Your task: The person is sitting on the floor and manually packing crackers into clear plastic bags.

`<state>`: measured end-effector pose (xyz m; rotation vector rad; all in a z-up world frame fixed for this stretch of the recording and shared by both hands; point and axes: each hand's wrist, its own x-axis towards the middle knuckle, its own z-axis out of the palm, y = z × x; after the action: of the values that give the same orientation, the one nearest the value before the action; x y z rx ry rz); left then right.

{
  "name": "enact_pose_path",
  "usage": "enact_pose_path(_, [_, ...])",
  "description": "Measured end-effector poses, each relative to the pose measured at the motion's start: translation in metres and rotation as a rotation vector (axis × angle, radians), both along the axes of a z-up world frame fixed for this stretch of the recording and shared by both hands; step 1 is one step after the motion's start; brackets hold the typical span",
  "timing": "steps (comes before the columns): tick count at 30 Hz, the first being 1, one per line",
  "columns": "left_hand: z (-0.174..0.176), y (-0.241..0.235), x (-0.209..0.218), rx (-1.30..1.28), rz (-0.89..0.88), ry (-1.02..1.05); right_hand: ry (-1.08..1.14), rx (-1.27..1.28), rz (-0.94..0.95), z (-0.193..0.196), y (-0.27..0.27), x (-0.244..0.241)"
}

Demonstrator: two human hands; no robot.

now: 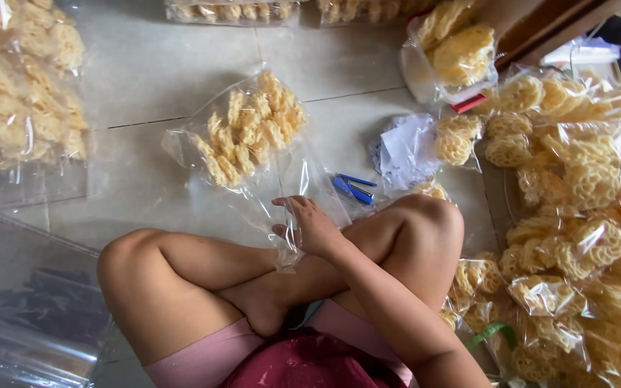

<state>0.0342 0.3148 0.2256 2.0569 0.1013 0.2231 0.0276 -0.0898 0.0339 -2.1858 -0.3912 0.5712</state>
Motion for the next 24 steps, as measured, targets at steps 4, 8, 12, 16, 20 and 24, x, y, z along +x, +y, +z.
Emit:
enact_pose_path(4, [-0.047,-0.015,-0.022,0.0,0.004,0.005,0.024,-0.027,0.056,0.005,0.004,0.006])
enact_pose_path(8, [-0.132,-0.04,-0.027,0.015,0.022,0.008,0.024,-0.042,0.075,0.008,0.014,0.008])
enact_pose_path(12, [-0.287,-0.109,-0.01,-0.444,0.425,0.253,-0.039,-0.053,0.074,-0.027,0.01,-0.002])
enact_pose_path(16, [-0.336,-0.131,0.022,-0.572,0.544,0.508,-0.041,-0.095,0.091,-0.044,0.014,0.0])
enact_pose_path(20, [-0.345,-0.138,0.032,-0.468,0.477,0.557,-0.035,-0.099,0.089,-0.05,0.022,0.008])
enact_pose_path(24, [-0.282,-0.141,0.03,-0.61,0.453,0.687,-0.019,-0.065,0.128,-0.043,0.021,0.006])
